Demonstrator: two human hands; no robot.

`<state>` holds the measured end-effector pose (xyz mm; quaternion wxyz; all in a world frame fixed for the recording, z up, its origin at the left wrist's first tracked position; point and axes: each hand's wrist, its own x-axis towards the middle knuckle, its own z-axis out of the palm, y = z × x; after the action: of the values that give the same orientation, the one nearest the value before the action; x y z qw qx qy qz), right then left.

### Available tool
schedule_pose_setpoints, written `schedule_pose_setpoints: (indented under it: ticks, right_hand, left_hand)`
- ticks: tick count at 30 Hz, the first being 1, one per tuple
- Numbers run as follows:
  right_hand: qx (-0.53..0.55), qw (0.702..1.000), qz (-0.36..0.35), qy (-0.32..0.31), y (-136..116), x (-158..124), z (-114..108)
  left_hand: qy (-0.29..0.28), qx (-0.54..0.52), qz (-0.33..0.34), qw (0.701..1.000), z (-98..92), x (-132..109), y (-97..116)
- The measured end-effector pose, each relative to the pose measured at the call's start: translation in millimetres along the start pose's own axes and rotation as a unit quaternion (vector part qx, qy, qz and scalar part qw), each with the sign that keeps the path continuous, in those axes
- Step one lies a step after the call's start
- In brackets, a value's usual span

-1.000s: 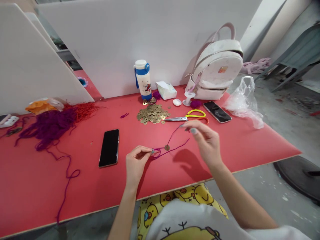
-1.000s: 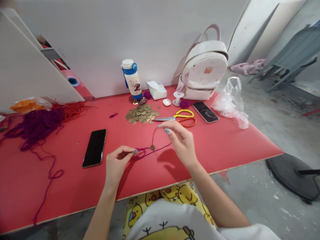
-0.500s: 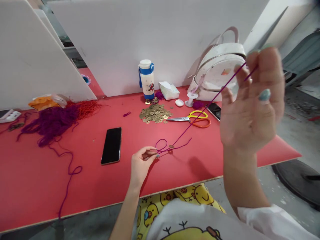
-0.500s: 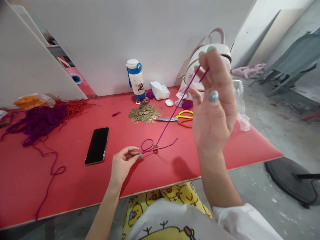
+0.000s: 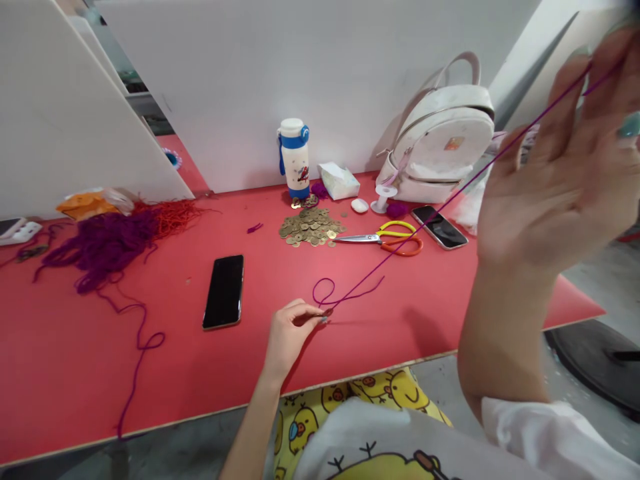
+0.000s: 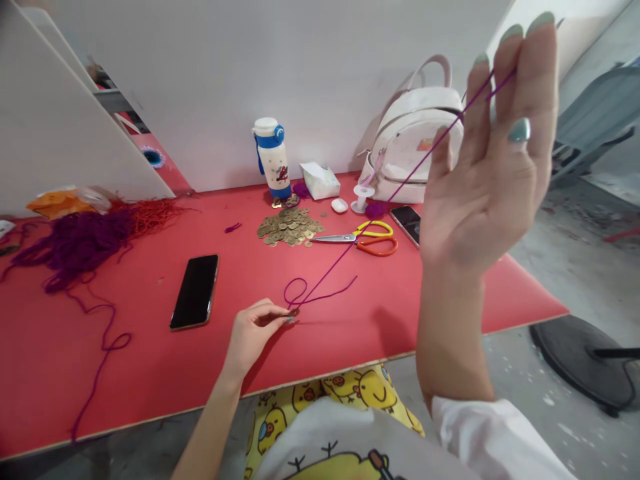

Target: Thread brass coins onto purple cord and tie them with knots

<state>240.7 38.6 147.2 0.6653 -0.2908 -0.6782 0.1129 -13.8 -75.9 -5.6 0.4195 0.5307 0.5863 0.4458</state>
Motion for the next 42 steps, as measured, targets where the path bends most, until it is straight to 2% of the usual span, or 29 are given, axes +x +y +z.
schedule_pose_setpoints:
  ticks: [6, 8, 13, 16, 19, 22, 25, 27, 28, 29, 30, 31, 33, 34, 35, 37, 38, 39, 40, 42]
  right_hand:
    - [0.090, 0.995, 0.025, 0.024, 26, 1, -21]
    - [0.113, 0.993, 0.030, 0.028, 32, 2, -25]
    - [0.145, 0.987, 0.051, 0.051, 41, 3, -24]
    - [0.160, 0.985, 0.055, 0.045, 49, 3, -23]
    - [0.144, 0.988, 0.042, 0.026, 61, 3, -24]
    - [0.128, 0.991, 0.039, 0.023, 69, 2, -24]
    - [0.138, 0.986, 0.039, 0.087, 73, 1, -18]
    - [0.130, 0.981, 0.045, 0.139, 76, 0, -13]
    - [0.117, 0.981, 0.059, 0.143, 78, -1, -10]
    - [0.098, 0.984, 0.084, 0.124, 80, -3, -8]
    - [0.069, 0.988, 0.115, 0.079, 83, -5, -6]
    - [0.028, 0.988, 0.149, 0.011, 84, -9, -4]
    - [-0.079, 0.969, 0.192, -0.132, 81, -20, 0]
    - [-0.128, 0.956, 0.198, -0.176, 77, -27, 4]
    - [-0.154, 0.953, 0.195, -0.175, 70, -36, 8]
    - [-0.115, 0.960, 0.196, -0.163, 50, -59, 21]
    - [-0.069, 0.956, 0.212, -0.190, 38, -73, 30]
    - [-0.017, 0.940, 0.248, -0.232, 26, -88, 39]
    - [0.038, 0.910, 0.293, -0.290, 15, -104, 48]
    - [0.134, 0.850, 0.366, -0.354, -3, -134, 65]
  left_hand:
    - [0.012, -0.099, -0.037, 0.994, 0.5, 2, -4]
    - [-0.014, -0.105, -0.039, 0.994, 0.9, 1, -2]
    - [-0.129, -0.013, 0.032, 0.991, 1.2, -1, 6]
    - [-0.149, 0.023, 0.052, 0.987, 0.6, -1, 8]
    - [-0.138, 0.035, 0.055, 0.988, -0.2, 0, 6]
    - [-0.101, 0.022, 0.056, 0.993, -0.1, 0, 5]
    - [-0.070, -0.035, 0.035, 0.996, 0.7, 1, 5]
    - [-0.045, -0.089, -0.001, 0.995, 0.8, 1, 5]
    - [-0.027, -0.114, -0.023, 0.993, 0.5, 2, 5]
    - [-0.005, -0.136, -0.046, 0.990, 0.0, 2, 5]
    - [0.017, -0.154, -0.067, 0.986, -0.7, 3, 5]
    - [0.039, -0.171, -0.086, 0.981, -1.6, 4, 5]
    - [0.080, -0.198, -0.112, 0.970, -3.4, 6, 4]
    - [0.096, -0.208, -0.116, 0.966, -4.2, 7, 4]
    - [0.109, -0.213, -0.116, 0.964, -4.8, 7, 5]
    - [0.124, -0.213, -0.107, 0.963, -5.1, 8, 5]
    - [0.128, -0.209, -0.101, 0.964, -4.9, 9, 6]
    - [0.133, -0.202, -0.095, 0.966, -4.3, 9, 7]
    - [0.139, -0.194, -0.089, 0.967, -3.4, 9, 8]
    - [0.156, -0.173, -0.080, 0.969, -1.0, 10, 10]
